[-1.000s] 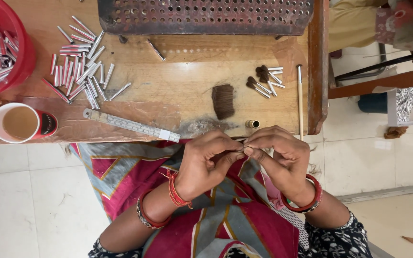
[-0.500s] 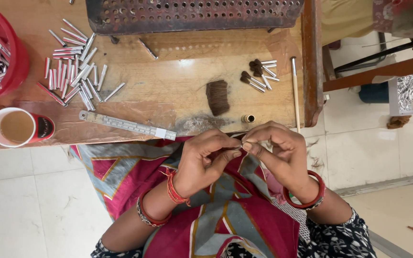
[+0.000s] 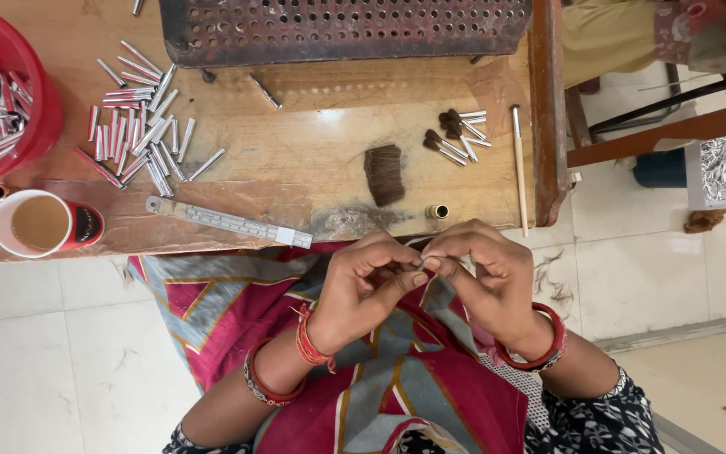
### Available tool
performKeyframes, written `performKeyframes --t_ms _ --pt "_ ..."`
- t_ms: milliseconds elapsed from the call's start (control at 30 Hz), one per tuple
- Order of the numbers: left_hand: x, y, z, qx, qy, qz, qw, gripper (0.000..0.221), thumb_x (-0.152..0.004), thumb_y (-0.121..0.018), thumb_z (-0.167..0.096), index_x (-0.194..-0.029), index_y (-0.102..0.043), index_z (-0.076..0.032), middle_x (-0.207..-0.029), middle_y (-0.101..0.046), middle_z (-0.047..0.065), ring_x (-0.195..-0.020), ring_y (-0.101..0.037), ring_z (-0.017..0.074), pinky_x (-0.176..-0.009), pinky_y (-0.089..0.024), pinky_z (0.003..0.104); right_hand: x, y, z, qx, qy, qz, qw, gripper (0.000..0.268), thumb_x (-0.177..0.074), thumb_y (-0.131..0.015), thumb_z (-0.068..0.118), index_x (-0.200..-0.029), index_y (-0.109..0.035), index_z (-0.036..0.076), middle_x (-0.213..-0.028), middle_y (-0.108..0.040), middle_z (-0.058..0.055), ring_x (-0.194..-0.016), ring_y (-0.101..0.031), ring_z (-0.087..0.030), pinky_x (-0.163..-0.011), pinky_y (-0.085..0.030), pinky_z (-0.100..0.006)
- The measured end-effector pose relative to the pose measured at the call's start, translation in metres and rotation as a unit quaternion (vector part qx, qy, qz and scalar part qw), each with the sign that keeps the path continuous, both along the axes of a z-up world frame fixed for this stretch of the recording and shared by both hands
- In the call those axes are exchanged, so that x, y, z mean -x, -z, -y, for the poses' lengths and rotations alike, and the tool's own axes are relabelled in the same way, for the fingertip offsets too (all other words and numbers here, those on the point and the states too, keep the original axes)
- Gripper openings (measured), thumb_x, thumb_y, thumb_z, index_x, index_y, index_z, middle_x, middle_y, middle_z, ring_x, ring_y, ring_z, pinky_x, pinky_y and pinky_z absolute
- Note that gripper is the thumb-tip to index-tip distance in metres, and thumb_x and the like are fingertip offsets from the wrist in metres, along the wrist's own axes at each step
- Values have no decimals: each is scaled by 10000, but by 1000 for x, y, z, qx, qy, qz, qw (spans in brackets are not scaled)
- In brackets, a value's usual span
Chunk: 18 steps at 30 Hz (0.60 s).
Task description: Assembling small brushes by inserting hair bundles into metal tubes.
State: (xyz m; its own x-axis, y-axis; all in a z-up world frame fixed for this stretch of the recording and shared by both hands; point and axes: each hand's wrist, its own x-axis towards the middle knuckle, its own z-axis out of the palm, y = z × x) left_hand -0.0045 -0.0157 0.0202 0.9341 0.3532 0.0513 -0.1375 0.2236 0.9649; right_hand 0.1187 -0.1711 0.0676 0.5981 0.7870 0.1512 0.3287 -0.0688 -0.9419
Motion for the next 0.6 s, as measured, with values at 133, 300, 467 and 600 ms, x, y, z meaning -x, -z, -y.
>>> performKeyframes --t_ms 133,300,467,600 --pt "1 -4 -1 -41 -1 5 999 177 -878 -795 52 -1024 -719 -13 -914 -638 23 -768 -605 66 -633 -492 213 5 2 2 -20 21 -2 1000 104 -905 -726 -69 -992 -722 -13 -1014 -734 -102 -942 -690 -164 -845 -546 -284" --pt "0 -8 -4 -105 2 9 994 217 -849 -796 57 -1037 -724 -25 -890 -647 44 -763 -611 119 -640 -486 256 13 -1 -1 -36 56 114 991 112 -907 -730 -51 -1011 -703 -20 -1017 -724 -107 -946 -688 -169 -866 -540 -281" --pt "1 -8 -5 -113 1 40 993 230 -858 -791 67 -1054 -725 -34 -920 -663 47 -820 -639 137 -713 -517 261 13 3 3 -18 65 13 998 90 -922 -740 -33 -1009 -723 -17 -989 -730 -109 -911 -692 -169 -823 -543 -279" --pt "2 -5 -5 -100 3 29 995 218 -859 -775 81 -1043 -735 -29 -916 -658 52 -814 -632 138 -690 -510 267 11 -5 -2 -20 57 87 994 100 -929 -736 -11 -1026 -711 -3 -1019 -725 -99 -942 -698 -151 -835 -553 -268"
